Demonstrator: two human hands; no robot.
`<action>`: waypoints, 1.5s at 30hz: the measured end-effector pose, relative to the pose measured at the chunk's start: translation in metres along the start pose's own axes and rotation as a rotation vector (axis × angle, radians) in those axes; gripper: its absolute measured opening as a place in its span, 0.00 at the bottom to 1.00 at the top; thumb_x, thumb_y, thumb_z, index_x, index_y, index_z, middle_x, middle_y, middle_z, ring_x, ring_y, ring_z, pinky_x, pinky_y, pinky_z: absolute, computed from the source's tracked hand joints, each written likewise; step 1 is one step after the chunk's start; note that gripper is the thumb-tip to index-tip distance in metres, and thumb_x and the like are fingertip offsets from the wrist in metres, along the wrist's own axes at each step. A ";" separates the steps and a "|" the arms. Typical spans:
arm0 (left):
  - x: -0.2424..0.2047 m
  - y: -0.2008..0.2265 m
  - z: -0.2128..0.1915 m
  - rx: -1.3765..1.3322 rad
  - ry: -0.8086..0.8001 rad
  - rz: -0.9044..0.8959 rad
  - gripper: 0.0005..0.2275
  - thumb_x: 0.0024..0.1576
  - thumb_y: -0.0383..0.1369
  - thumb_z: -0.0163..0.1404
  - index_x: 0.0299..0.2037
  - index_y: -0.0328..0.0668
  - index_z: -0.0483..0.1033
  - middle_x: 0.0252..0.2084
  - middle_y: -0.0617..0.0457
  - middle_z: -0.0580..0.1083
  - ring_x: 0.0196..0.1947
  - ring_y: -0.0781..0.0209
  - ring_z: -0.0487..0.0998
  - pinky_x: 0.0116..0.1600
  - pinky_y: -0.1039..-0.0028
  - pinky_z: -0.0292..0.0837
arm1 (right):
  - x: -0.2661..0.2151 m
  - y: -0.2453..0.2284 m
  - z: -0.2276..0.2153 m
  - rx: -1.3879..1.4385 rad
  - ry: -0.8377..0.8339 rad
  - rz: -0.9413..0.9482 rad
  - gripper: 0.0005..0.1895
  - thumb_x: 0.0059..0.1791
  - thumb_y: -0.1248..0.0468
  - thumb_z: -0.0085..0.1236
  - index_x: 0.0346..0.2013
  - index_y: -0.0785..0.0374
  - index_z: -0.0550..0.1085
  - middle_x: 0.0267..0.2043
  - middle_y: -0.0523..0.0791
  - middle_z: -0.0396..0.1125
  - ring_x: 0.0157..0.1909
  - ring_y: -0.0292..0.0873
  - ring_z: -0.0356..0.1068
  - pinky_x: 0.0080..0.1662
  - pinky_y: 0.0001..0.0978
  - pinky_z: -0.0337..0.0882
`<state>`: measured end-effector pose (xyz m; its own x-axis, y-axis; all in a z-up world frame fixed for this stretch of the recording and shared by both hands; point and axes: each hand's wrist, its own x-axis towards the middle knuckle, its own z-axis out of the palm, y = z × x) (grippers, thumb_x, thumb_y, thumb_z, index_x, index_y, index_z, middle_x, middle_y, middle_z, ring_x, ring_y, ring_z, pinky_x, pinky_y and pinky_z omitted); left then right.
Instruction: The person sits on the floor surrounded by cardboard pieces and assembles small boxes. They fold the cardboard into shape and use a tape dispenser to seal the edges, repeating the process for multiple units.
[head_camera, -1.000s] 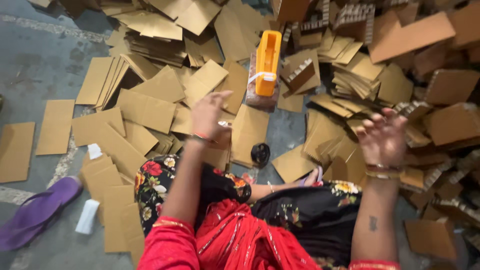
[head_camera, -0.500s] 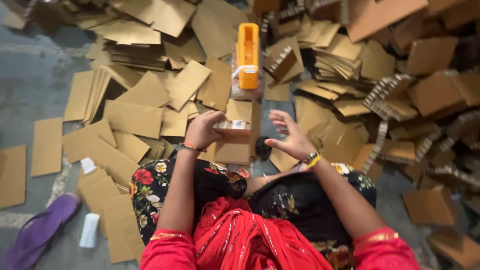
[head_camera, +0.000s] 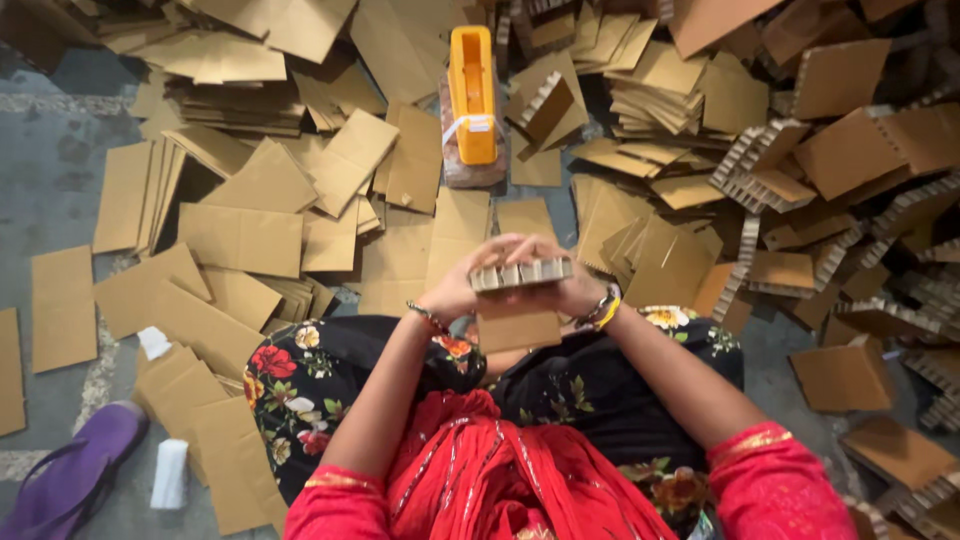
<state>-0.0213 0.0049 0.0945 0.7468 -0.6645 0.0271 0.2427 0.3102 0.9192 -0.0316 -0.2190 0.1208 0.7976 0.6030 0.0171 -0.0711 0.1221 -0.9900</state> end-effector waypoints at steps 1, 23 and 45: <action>-0.002 -0.005 -0.001 0.030 0.010 0.027 0.39 0.47 0.21 0.63 0.72 0.45 0.60 0.62 0.52 0.73 0.61 0.65 0.73 0.65 0.72 0.70 | 0.001 0.001 0.002 0.107 0.024 0.047 0.22 0.45 0.72 0.67 0.51 0.58 0.69 0.58 0.47 0.70 0.57 0.41 0.71 0.57 0.35 0.73; -0.003 -0.032 -0.014 0.105 0.175 -0.343 0.20 0.52 0.35 0.63 0.53 0.36 0.79 0.48 0.54 0.79 0.45 0.69 0.78 0.51 0.75 0.75 | -0.002 -0.070 -0.010 -0.856 0.200 -0.383 0.20 0.43 0.65 0.72 0.49 0.63 0.80 0.49 0.47 0.75 0.52 0.45 0.76 0.54 0.34 0.77; 0.007 -0.061 -0.035 0.310 0.114 -0.370 0.20 0.49 0.42 0.64 0.47 0.40 0.80 0.39 0.56 0.82 0.36 0.70 0.82 0.42 0.76 0.78 | 0.006 -0.045 -0.014 -0.898 0.183 0.048 0.39 0.40 0.55 0.69 0.64 0.54 0.69 0.47 0.46 0.72 0.41 0.44 0.73 0.44 0.33 0.75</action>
<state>-0.0093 0.0056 0.0251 0.7126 -0.6078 -0.3504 0.3214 -0.1610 0.9331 -0.0150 -0.2315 0.1637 0.8937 0.4478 0.0269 0.3248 -0.6046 -0.7273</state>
